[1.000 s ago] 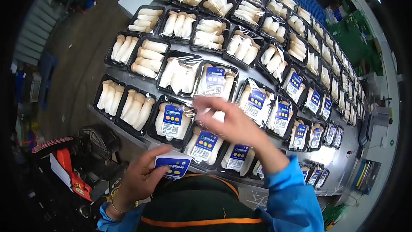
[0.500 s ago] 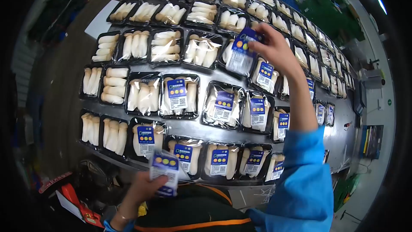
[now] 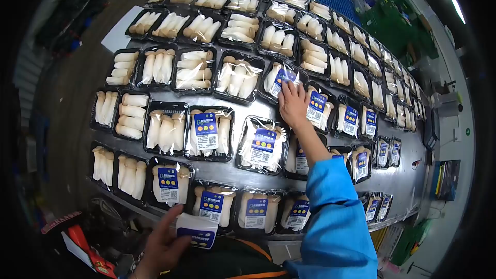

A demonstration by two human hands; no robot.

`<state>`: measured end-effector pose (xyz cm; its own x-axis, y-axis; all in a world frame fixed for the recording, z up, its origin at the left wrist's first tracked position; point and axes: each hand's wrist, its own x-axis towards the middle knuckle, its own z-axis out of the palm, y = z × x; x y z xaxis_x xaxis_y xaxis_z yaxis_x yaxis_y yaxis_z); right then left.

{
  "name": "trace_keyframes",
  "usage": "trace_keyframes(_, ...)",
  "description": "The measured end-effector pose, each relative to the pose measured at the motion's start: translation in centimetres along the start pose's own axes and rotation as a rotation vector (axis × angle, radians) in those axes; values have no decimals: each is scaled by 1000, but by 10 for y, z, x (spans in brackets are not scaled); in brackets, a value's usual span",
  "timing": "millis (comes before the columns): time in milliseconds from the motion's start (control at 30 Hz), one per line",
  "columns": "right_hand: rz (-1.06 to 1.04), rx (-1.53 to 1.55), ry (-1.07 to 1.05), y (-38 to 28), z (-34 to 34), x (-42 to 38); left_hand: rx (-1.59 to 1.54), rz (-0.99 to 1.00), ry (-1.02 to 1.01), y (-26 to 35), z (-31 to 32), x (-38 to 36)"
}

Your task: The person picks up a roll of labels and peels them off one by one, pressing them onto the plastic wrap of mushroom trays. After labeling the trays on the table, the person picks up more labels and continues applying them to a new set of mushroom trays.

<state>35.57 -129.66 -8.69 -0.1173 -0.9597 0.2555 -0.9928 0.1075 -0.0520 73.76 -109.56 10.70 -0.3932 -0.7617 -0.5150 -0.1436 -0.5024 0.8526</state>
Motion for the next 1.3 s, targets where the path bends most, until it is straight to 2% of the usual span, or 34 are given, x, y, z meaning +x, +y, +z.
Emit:
trace_keyframes(33, 57, -33, -52, -9, -9, -4, -41, -100, 50, 7, 4, 4)
trace_keyframes(67, 33, 407, -193, -26, -43, -2, -40, -91, 57, 11, 4, 8)
trace_keyframes(100, 100, 886, -335, -63, -88, -16, 161, 60, 97, 14, 5, 10)
trace_keyframes(167, 40, 1265, -925, -119, -188, -61, 561, 336, 159, 18, 7, 12)
trace_keyframes(200, -487, 1292, -758, -137, -212, -75, 515, 388, 258, 20, 11, 17)
trace_keyframes(233, -544, 1244, -847, -147, -223, -90, 516, 388, 259, 18, 7, 20)
trace_keyframes(267, -604, 1191, -936, -153, -228, -99, 540, 171, 122, 17, 2, 20)
trace_keyframes(300, -604, 1189, -849, -149, -225, -90, 554, -44, -11, 16, -2, 22)
trace_keyframes(333, -604, 1188, -762, -140, -220, -73, 382, -213, -51, 19, -1, 24)
trace_keyframes(367, -468, 1255, -604, -130, -214, -48, 379, -209, -42, 7, -2, 21)
trace_keyframes(400, -218, 1171, -563, -119, -204, -15, 228, -209, -16, -18, -3, 13)
trace_keyframes(433, -68, 1076, -470, -111, -198, 24, 79, -214, 6, -41, -7, 8)
trace_keyframes(467, -178, 950, -340, -103, -179, 59, -18, -445, -105, -57, -21, 3)
trace_keyframes(500, -204, 885, -346, -85, -127, 90, -24, -450, -100, -47, -21, 5)
trace_keyframes(567, -236, 606, -464, -83, -64, 119, -450, -33, 85, -8, -23, 9)
trace_keyframes(633, -159, 430, -537, -66, 13, 126, -447, 39, 122, 7, -30, 1)
trace_keyframes(667, -120, 407, -483, -67, 20, 121, -329, 81, 155, 4, -34, -8)
trace_keyframes(700, -79, 383, -436, -68, 26, 108, -339, 73, 159, -1, -40, -15)
trace_keyframes(733, 34, 338, -455, -78, 9, 98, -170, 12, 127, -7, -47, -24)
trace_keyframes(767, -5, 233, -353, -86, -4, 85, 3, -51, 92, -12, -50, -34)
trace_keyframes(800, -24, 266, -141, -90, -4, 72, -172, -35, 92, -22, -48, -32)
trace_keyframes(833, -49, 299, 85, -95, -6, 66, -171, -27, 97, -25, -50, -33)
trace_keyframes(900, -317, 100, -77, -88, 2, 58, 73, 78, 61, -8, -45, -19)
trace_keyframes(933, -340, 63, -139, -85, 16, 55, -85, 105, 343, 19, -25, -10)
trace_keyframes(967, -281, 107, -269, -101, 0, 55, -84, 114, 353, 20, -30, -10)
trace_keyframes(1000, -225, 147, -398, -128, -34, 56, 108, 212, 288, 16, -36, -8)
trace_keyframes(1033, -198, 739, -485, -163, -89, 41, 298, 301, 221, 10, -41, -5)
trace_keyframes(1067, -158, 1035, -743, -186, -131, 21, 367, 475, 301, 0, -44, 1)
trace_keyframes(1100, -203, 1238, -1074, -201, -169, -4, 364, 469, 302, -1, -46, 0)
trace_keyframes(1167, -709, 1292, -1066, -223, -216, -43, 354, 333, 363, -1, -52, 2)
trace_keyframes(1200, -856, 1260, -885, -233, -211, -57, 384, 337, 365, 0, -54, 4)
trace_keyframes(1233, -854, 1261, -890, -234, -212, -55, 381, 333, 365, -6, -53, 3)
trace_keyframes(1300, -835, 1175, -712, -230, -213, -28, 112, 112, 151, -26, -53, 7)
